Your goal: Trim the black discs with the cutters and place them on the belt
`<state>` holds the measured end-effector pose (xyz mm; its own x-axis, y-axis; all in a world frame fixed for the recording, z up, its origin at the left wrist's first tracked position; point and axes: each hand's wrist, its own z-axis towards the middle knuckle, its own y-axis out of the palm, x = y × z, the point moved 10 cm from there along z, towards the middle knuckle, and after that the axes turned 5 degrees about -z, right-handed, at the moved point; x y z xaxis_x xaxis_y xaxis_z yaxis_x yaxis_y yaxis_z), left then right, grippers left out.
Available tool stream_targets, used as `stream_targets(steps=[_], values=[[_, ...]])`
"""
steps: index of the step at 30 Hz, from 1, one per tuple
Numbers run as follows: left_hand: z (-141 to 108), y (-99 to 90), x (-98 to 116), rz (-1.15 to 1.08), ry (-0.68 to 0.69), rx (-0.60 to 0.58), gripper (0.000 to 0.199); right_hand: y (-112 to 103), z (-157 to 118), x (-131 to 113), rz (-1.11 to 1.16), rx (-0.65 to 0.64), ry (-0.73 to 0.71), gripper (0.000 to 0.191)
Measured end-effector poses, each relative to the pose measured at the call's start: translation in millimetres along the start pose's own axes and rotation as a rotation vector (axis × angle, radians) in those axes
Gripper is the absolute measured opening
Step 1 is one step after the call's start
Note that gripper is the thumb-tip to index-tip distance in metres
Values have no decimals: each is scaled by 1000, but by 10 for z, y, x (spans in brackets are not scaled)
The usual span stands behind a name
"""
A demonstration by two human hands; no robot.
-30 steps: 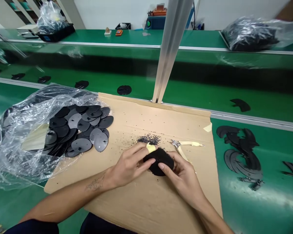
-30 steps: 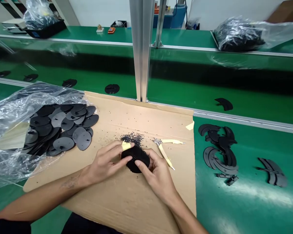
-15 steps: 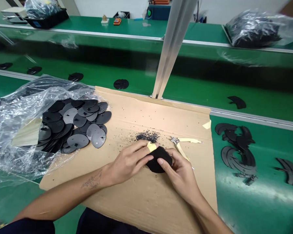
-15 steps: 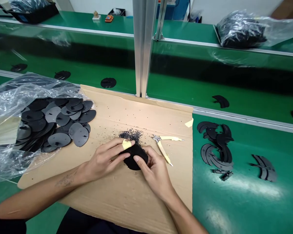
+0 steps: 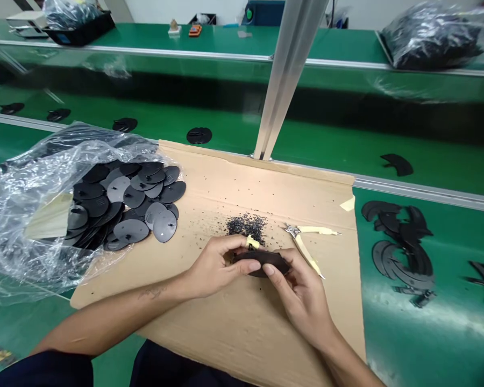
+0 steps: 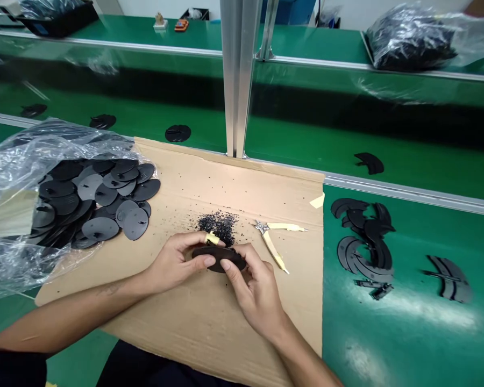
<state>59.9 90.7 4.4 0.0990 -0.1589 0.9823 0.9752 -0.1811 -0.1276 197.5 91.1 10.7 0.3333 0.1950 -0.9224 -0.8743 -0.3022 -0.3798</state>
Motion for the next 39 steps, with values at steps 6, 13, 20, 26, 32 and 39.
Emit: stream_targets(steps=[6,13,20,26,32,39], values=[[-18,6,398,268,336,-72,16,-3,5,-178,-192,-51,-216,14],[-15,12,442,205,359,-131,26,-6,-43,-249,-207,-68,-332,28],[-54,16,514,139,413,-139,26,23,-90,-317,-222,-48,-411,38],[-88,-18,573,161,472,-79,23,18,-58,-373,-160,-50,-437,31],[-37,19,451,114,361,-154,28,58,-47,-343,-136,-63,-408,28],[48,-192,111,-57,21,28,22,-237,137,-179,-634,-6,-406,41]])
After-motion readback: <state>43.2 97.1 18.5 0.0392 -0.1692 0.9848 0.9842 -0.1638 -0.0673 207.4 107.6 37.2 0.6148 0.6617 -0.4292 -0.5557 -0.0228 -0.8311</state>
